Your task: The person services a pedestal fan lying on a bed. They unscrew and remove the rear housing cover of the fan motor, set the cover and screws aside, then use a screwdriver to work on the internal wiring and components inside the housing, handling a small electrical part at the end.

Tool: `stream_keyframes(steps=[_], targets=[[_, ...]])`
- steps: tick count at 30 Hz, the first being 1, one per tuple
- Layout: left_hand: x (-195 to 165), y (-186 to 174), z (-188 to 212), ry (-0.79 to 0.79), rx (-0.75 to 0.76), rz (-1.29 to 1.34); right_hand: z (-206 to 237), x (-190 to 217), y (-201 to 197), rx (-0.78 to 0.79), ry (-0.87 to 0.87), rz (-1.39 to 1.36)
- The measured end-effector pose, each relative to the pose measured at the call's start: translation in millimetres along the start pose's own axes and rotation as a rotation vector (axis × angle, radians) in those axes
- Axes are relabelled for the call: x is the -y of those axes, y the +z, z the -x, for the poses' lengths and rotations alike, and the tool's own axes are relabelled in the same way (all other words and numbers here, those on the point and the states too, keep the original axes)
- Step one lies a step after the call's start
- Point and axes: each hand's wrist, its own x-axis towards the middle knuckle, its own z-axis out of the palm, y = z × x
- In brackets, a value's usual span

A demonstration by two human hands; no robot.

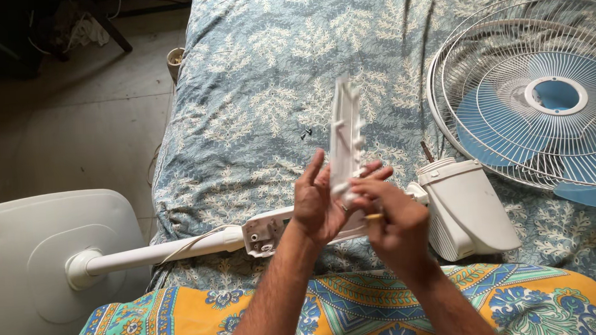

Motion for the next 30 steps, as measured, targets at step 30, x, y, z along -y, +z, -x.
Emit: stream_keyframes(steps=[30], targets=[[-134, -72, -116, 0.448, -0.677, -0.465, -1, -60, -27, -0.535, 0.599, -0.690]])
